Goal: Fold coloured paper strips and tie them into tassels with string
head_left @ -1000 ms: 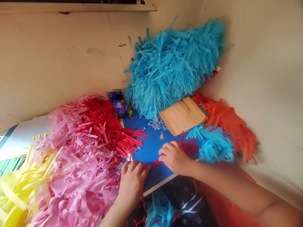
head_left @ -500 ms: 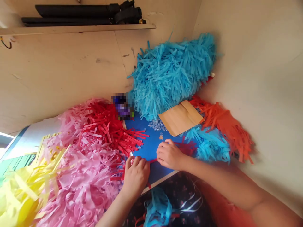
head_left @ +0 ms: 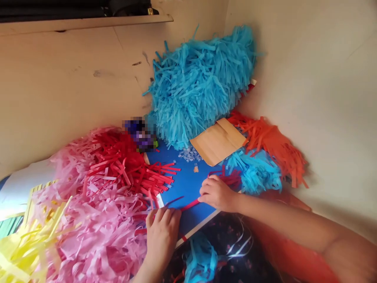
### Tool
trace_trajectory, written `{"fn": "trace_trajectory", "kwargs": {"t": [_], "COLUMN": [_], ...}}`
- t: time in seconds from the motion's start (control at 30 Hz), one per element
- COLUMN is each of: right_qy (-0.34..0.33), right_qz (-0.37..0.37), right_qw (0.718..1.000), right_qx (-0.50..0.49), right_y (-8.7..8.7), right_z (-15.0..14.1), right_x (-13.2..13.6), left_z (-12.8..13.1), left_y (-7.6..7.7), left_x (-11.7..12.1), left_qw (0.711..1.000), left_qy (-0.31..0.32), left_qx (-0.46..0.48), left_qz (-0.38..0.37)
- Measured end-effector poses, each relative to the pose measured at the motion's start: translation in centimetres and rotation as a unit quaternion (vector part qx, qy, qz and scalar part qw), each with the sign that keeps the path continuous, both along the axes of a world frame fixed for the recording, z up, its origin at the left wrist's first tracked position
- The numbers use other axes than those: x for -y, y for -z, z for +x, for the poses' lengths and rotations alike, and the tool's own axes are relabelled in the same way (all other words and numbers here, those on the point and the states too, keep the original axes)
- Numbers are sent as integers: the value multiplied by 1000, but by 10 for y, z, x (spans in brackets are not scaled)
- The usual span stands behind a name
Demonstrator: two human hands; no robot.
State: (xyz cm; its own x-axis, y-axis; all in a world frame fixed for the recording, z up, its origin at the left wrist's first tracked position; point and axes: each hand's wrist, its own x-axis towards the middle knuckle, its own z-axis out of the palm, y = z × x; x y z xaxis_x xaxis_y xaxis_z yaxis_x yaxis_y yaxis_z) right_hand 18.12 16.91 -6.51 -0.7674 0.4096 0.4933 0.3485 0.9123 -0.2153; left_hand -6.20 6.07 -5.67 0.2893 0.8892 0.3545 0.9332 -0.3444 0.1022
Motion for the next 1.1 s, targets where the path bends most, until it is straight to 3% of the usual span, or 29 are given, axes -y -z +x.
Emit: {"fn": "trace_trajectory", "kwargs": {"t": [0.17,0.4,0.67,0.8,0.9,1.03,1.1], "right_qy": [41,42,76,83,80,85,54], "right_qz": [-174,-213,-257,-265,-264,-235,-165], "right_qw": [984,976,961,956,955,961,979], "right_qx": [-2,-11,72,94,108,116,112], "right_y": [3,-5,-17,-20,-21,-24,-24], "right_z": [4,5,-3,-5,-5,-5,-9], "right_x": [-13,-14,-15,-20,-24,-16,-7], "left_z": [-13,-11,-1,0,3,13,17], "left_y": [7,7,-15,-19,-19,-20,-21], "left_x": [-2,-4,-23,-26,-21,-17,-17], "left_qw": [996,989,977,990,996,990,988], "left_qy": [-16,-50,-86,-10,45,49,58], "left_qx": [81,113,60,41,-32,-132,-142], "left_qz": [-37,-86,-187,-135,-68,-22,-15]}}
